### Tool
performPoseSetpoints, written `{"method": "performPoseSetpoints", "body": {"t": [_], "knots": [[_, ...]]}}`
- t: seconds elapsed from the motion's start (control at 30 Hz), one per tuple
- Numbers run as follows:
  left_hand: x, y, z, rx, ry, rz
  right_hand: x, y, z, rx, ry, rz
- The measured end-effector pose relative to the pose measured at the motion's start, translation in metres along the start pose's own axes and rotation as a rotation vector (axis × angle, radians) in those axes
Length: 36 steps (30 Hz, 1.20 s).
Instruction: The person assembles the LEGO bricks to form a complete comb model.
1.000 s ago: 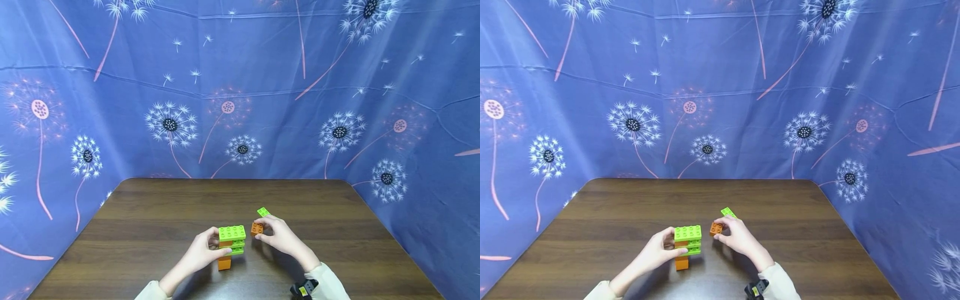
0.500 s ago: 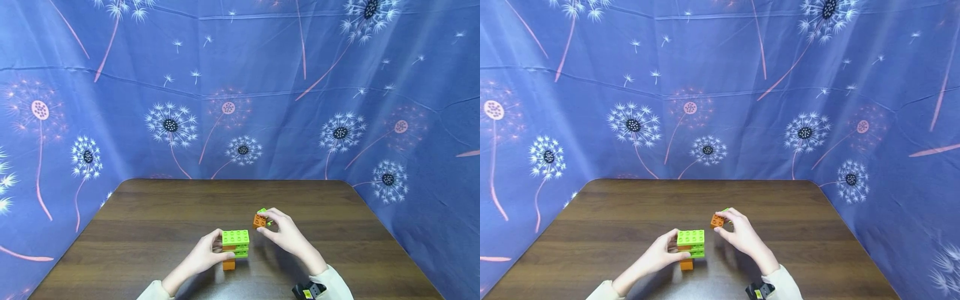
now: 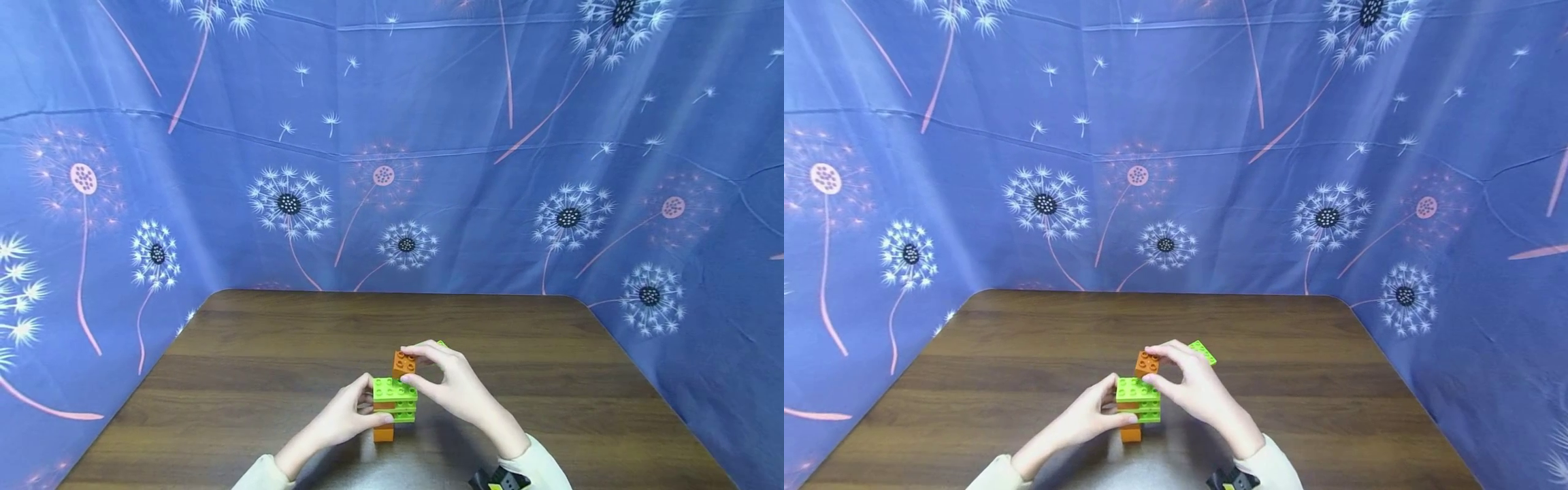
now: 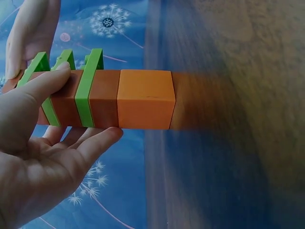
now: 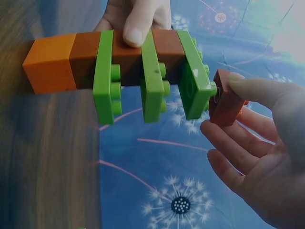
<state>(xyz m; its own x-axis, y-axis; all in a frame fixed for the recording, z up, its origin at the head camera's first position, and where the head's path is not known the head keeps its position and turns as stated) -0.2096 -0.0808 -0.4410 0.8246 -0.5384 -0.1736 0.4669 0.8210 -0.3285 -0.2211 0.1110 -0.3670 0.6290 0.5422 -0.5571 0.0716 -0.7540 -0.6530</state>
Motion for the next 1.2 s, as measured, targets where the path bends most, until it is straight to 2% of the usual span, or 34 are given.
{"method": "performPoseSetpoints", "body": {"t": [0.13,0.37,0.6,0.93,1.2], "knots": [[0.0,0.002,0.0,0.004,0.014,0.003,-0.001,0.005,-0.003,0.011,-0.035,-0.017],[0.002,0.003,0.0,-0.034,0.01,0.009,-0.001,0.013,-0.004,-0.039,-0.038,-0.064],[0.003,0.006,-0.004,-0.01,0.019,0.028,0.0,0.021,-0.006,-0.023,-0.073,-0.107],[0.003,0.004,-0.004,-0.01,0.021,0.032,-0.002,0.021,-0.01,-0.015,-0.124,-0.128],[0.003,0.002,0.0,-0.022,0.058,0.03,-0.006,0.021,-0.015,0.027,-0.151,-0.151]]}}
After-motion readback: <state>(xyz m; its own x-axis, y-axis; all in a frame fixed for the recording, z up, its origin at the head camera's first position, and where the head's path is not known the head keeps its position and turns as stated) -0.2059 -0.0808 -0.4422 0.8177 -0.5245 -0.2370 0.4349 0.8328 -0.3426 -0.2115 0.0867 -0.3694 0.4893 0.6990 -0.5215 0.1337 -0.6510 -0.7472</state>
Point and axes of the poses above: each hand's wrist, its own x-axis away from the middle knuckle, its own y-axis out of the palm, z = x × y, the point moved 3 cm from there along -x, towards the middle knuckle, and after that the axes turned 4 degrees about -z, right-handed, at the moved point
